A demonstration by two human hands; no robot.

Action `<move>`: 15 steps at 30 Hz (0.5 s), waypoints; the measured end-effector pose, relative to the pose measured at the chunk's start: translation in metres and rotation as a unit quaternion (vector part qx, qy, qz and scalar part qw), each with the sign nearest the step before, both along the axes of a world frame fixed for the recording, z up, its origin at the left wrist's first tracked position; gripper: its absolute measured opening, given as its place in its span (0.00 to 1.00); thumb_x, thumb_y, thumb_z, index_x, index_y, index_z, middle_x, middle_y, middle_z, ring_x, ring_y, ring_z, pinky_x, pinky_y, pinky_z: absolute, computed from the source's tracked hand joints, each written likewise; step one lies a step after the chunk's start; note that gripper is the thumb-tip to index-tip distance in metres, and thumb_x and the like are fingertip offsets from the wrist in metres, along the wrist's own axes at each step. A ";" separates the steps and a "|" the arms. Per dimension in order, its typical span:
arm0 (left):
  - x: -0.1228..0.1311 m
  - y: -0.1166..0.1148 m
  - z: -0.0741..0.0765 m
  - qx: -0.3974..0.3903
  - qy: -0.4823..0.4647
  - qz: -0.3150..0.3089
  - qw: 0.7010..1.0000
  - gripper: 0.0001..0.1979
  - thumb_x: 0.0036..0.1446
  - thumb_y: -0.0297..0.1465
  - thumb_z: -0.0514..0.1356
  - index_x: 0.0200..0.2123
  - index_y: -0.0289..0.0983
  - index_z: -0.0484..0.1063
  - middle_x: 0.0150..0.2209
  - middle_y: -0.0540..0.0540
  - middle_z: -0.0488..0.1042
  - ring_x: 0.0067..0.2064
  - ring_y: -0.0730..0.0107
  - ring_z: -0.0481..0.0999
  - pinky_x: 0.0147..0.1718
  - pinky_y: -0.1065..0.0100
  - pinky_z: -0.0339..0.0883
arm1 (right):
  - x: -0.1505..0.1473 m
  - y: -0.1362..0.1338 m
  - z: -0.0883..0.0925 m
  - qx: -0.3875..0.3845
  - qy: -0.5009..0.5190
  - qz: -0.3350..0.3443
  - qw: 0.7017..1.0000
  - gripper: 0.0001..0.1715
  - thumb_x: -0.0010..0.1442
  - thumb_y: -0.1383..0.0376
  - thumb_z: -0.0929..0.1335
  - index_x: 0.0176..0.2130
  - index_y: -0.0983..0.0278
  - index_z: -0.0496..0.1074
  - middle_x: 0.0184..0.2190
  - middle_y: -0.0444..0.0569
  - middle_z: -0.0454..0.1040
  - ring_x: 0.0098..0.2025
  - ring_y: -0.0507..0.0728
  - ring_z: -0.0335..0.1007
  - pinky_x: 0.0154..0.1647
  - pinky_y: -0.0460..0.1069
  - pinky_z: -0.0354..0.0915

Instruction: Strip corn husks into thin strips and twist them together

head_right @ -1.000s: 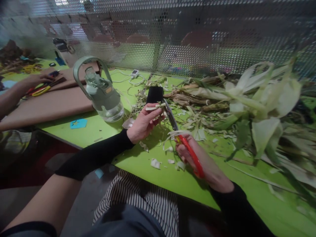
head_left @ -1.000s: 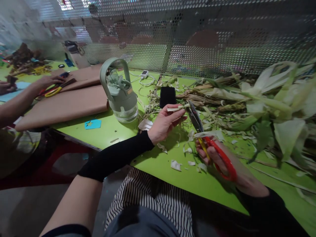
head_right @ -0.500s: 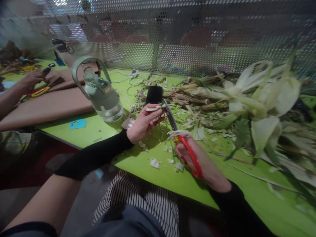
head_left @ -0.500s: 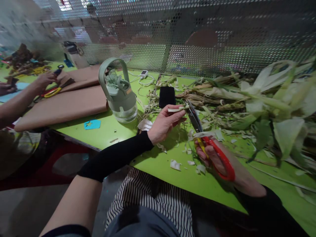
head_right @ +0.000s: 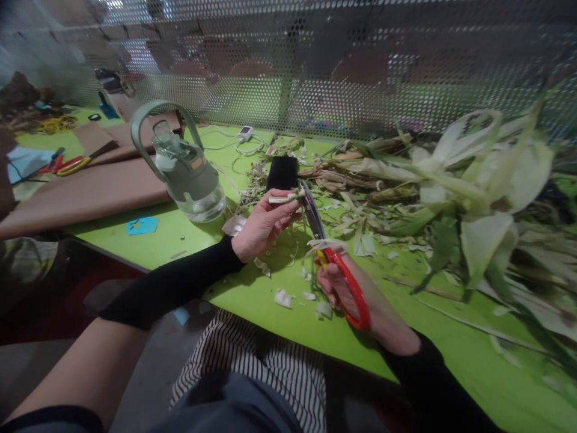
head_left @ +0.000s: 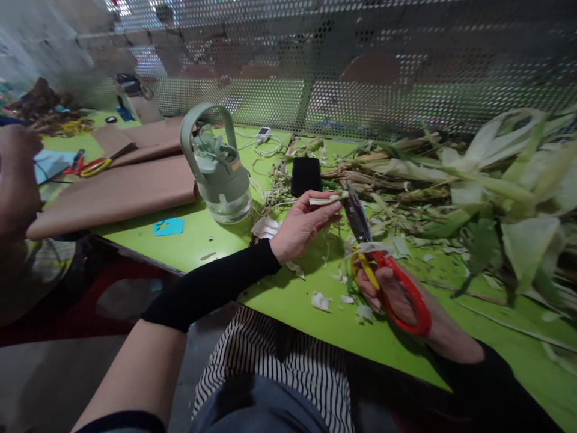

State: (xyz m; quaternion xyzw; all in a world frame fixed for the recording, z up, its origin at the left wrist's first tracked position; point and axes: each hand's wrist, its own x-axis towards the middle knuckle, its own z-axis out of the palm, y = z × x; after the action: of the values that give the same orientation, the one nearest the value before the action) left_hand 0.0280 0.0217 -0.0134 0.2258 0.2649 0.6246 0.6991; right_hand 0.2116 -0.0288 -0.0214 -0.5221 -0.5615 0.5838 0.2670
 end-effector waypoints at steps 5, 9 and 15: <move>-0.001 0.002 -0.004 0.011 0.017 0.002 1.000 0.09 0.55 0.20 0.68 0.32 0.38 0.73 0.37 0.54 0.78 0.42 0.75 0.78 0.52 0.63 0.70 | 0.005 -0.001 -0.002 -0.001 -0.022 -0.008 1.000 0.49 0.35 0.21 0.69 0.34 0.56 0.60 0.15 0.34 0.60 0.11 0.47 0.50 0.09 0.44 0.50; -0.004 0.004 -0.006 0.016 0.033 0.002 0.999 0.08 0.55 0.24 0.69 0.34 0.39 0.74 0.37 0.53 0.77 0.43 0.73 0.78 0.51 0.64 0.69 | 0.015 0.004 -0.010 0.066 -0.007 0.012 0.998 0.46 0.42 0.21 0.66 0.34 0.58 0.60 0.18 0.35 0.60 0.13 0.46 0.50 0.12 0.44 0.49; -0.005 0.002 -0.001 0.000 0.034 0.013 0.999 0.08 0.55 0.24 0.69 0.35 0.38 0.73 0.40 0.53 0.77 0.48 0.70 0.78 0.51 0.63 0.69 | 0.027 0.008 -0.017 0.099 0.023 0.054 0.993 0.42 0.53 0.26 0.64 0.40 0.59 0.64 0.22 0.37 0.61 0.18 0.48 0.53 0.17 0.47 0.54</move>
State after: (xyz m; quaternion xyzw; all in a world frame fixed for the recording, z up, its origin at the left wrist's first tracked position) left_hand 0.0227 0.0234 -0.0141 0.2435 0.2911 0.6258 0.6814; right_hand 0.2384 -0.0207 -0.0383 -0.4489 -0.6377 0.5502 0.2985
